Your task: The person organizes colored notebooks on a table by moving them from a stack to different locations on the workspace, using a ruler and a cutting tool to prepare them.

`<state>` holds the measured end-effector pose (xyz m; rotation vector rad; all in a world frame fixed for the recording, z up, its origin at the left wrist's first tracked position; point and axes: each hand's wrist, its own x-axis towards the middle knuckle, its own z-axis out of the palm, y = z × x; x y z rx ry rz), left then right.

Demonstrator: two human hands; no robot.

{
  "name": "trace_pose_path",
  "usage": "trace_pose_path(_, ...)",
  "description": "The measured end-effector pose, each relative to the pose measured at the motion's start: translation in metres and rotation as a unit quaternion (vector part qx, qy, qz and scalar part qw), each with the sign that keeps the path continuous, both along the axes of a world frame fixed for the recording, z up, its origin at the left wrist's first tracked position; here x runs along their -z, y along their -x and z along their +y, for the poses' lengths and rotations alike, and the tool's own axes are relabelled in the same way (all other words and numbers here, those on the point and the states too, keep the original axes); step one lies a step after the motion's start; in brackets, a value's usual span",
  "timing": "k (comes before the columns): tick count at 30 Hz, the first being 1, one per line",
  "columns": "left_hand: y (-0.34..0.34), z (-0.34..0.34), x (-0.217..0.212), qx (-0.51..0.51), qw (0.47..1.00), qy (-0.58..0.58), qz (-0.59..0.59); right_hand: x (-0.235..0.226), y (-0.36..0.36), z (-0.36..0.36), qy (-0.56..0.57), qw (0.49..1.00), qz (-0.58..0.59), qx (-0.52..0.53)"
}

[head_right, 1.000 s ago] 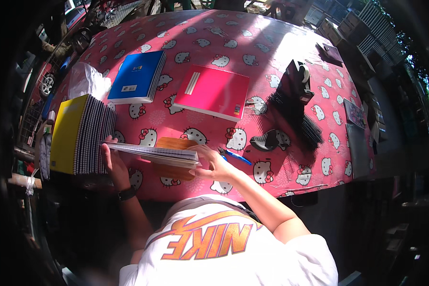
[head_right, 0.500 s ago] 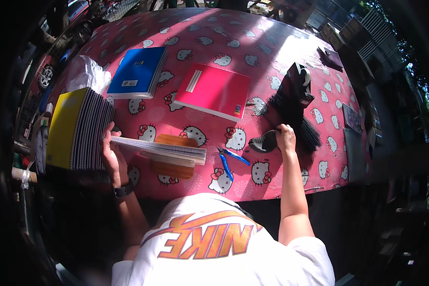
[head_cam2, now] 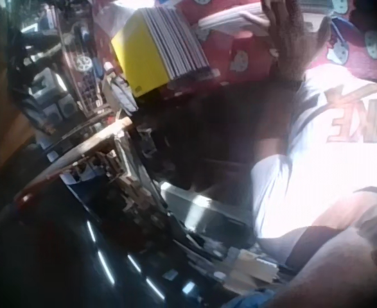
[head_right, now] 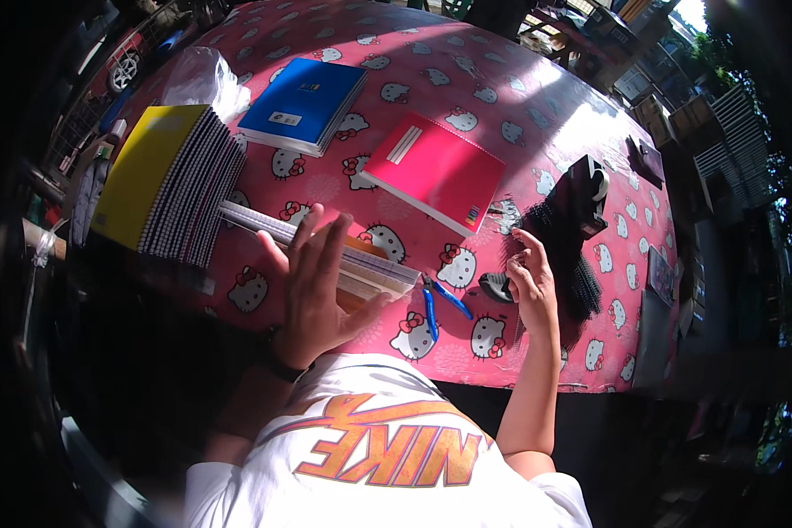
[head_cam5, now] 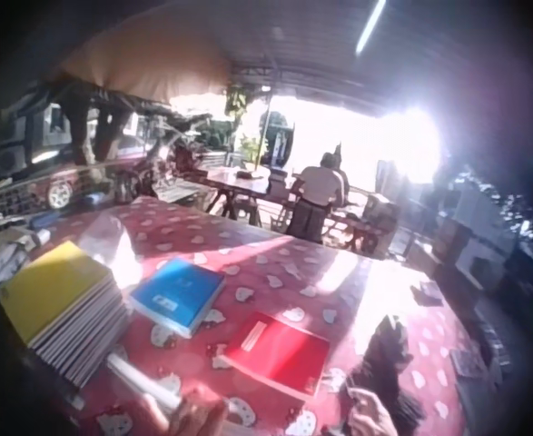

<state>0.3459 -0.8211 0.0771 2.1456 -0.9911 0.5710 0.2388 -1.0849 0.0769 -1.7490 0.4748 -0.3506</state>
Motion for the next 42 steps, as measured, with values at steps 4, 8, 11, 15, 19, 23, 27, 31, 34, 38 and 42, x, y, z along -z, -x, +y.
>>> trace_pose_path(4, 0.007, -0.022, 0.018, 0.050, 0.997, -0.041, 0.049, -0.004, -0.003, 0.031, -0.151, 0.983, 0.005, -0.100)
trace_pose_path(8, 0.005, -0.030, 0.026, 0.043, 0.997, -0.049, 0.040, -0.003, 0.000, 0.048, -0.158, 0.970, -0.030, -0.184)
trace_pose_path(11, 0.011, -0.039, 0.028, 0.025, 0.999, -0.035, 0.022, -0.012, 0.000, 0.059, -0.099, 0.985, 0.032, -0.135)
trace_pose_path(15, 0.017, -0.045, 0.025, 0.015, 0.999, -0.035, -0.015, -0.007, 0.000, 0.057, 0.048, 0.976, 0.011, -0.213)
trace_pose_path(19, 0.008, -0.036, 0.022, 0.055, 0.998, -0.024, 0.004, -0.016, 0.000, 0.067, 0.032, 0.980, 0.047, -0.193)
trace_pose_path(23, 0.006, -0.027, 0.015, 0.134, 0.989, 0.028, 0.051, -0.016, -0.001, 0.063, 0.067, 0.976, 0.046, -0.200)
trace_pose_path(27, 0.005, -0.022, 0.008, 0.166, 0.983, 0.041, 0.065, -0.015, -0.006, 0.064, 0.142, 0.968, -0.018, -0.208)
trace_pose_path(31, 0.001, -0.020, 0.013, 0.170, 0.983, 0.039, 0.063, -0.017, -0.007, 0.066, 0.147, 0.970, -0.005, -0.193)
trace_pose_path(34, -0.001, -0.022, 0.023, 0.159, 0.983, 0.076, 0.053, -0.019, -0.013, 0.071, 0.210, 0.958, -0.031, -0.193)
trace_pose_path(38, -0.003, -0.021, 0.022, 0.161, 0.980, 0.114, 0.039, -0.018, -0.018, 0.075, 0.247, 0.956, -0.069, -0.143)
trace_pose_path(42, -0.003, -0.020, 0.023, 0.165, 0.979, 0.115, 0.029, -0.016, -0.021, 0.077, 0.245, 0.957, -0.089, -0.126)
